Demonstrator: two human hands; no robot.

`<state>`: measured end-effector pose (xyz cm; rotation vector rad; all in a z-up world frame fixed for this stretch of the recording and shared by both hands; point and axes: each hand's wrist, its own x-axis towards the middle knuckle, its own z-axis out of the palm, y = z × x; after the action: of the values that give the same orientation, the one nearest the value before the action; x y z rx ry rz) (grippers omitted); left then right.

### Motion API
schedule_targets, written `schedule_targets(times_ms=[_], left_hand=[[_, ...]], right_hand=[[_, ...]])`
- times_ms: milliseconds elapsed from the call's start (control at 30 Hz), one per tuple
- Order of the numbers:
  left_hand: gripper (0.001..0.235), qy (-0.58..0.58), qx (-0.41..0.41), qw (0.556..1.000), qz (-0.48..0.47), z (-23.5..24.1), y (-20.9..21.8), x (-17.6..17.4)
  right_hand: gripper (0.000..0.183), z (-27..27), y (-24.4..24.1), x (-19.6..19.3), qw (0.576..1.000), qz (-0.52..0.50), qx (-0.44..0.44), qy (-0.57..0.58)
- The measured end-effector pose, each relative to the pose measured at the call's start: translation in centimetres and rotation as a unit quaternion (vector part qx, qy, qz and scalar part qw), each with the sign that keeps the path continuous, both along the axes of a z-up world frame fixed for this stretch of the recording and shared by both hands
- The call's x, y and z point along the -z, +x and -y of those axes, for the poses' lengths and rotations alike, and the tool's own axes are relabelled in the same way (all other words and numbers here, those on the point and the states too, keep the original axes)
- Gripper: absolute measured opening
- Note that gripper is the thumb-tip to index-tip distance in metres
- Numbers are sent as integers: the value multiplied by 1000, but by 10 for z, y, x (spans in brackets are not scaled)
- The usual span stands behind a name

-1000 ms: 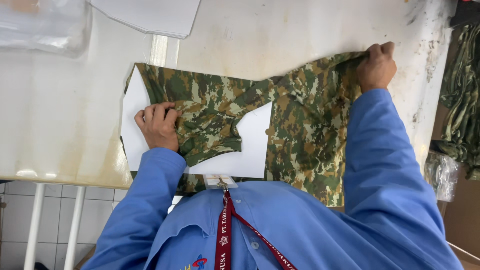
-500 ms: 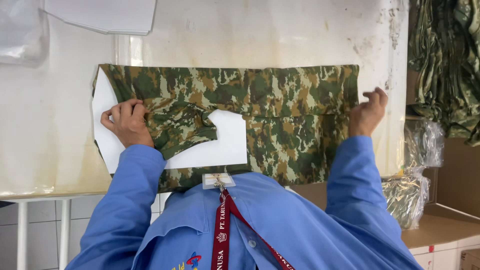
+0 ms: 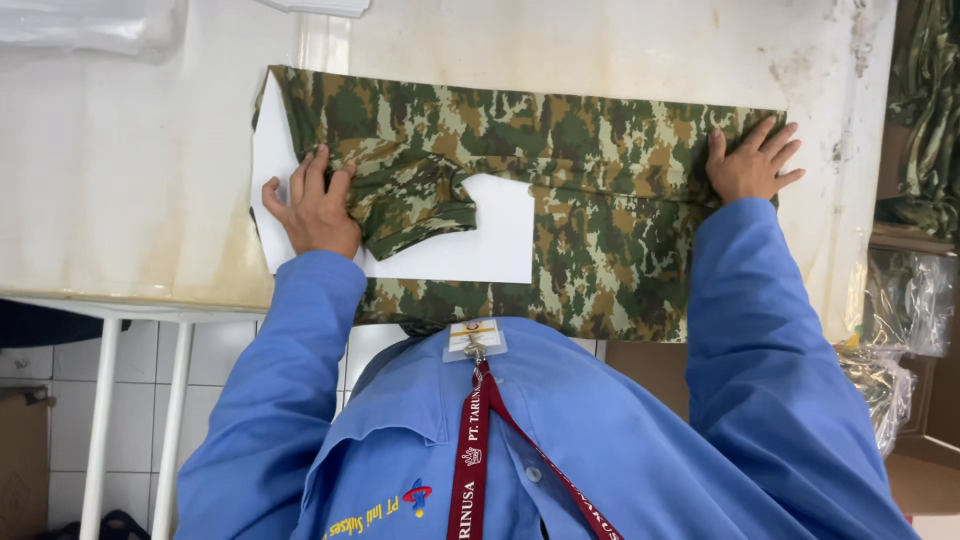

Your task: The person folds camouflage garments using a white cardboard template by hand, then slides each folded garment into a plastic bag and places them into a cardboard box.

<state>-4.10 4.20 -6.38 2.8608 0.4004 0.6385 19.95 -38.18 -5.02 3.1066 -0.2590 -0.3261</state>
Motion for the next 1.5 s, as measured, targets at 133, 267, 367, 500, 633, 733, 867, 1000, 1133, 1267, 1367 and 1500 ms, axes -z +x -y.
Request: schedule_targets(times_ms=[133, 267, 367, 500, 633, 733, 867, 1000, 1133, 1267, 1367, 1500], left_hand=[[45, -14, -2, 1000, 25, -1, 0, 3], [51, -47, 14, 999, 1, -8, -2, 9], [37, -106, -9, 994, 16, -5, -4, -3], [44, -194, -69, 974, 93, -24, 0, 37], [9, -124, -56, 986, 99, -16, -3, 27], [12, -117, -32, 991, 56, -16, -7, 24], [35, -150, -48, 984, -83, -14, -37, -15], [75, -250, -183, 951, -6, -5, -101, -36], [92, -568, -275, 710, 314, 1, -137, 22], [44, -863, -226, 419, 168, 27, -137, 30], [28, -879, -203, 422, 90, 45, -162, 110], [43, -824, -106, 527, -178, 45, -176, 107]], right_hand=[[45, -74, -34, -9, 935, 217, -202, 195], [42, -202, -124, -9, 736, 148, -531, 392], [29, -250, -167, 7, 754, 112, -620, 185], [6, -249, -169, 1, 799, 94, -588, 82], [12, -225, -181, 11, 766, 159, -609, 128], [18, -196, -201, 0, 772, 219, -552, 228], [33, -120, -207, -20, 832, 363, -319, 273], [50, 44, -198, 33, 894, 405, 15, 189], [56, 101, -205, 13, 707, 336, 429, 451], [21, 112, -209, 17, 616, 163, 511, 577], [54, 157, -215, 57, 623, 82, 508, 590], [46, 197, -206, 82, 639, 1, 458, 618]])
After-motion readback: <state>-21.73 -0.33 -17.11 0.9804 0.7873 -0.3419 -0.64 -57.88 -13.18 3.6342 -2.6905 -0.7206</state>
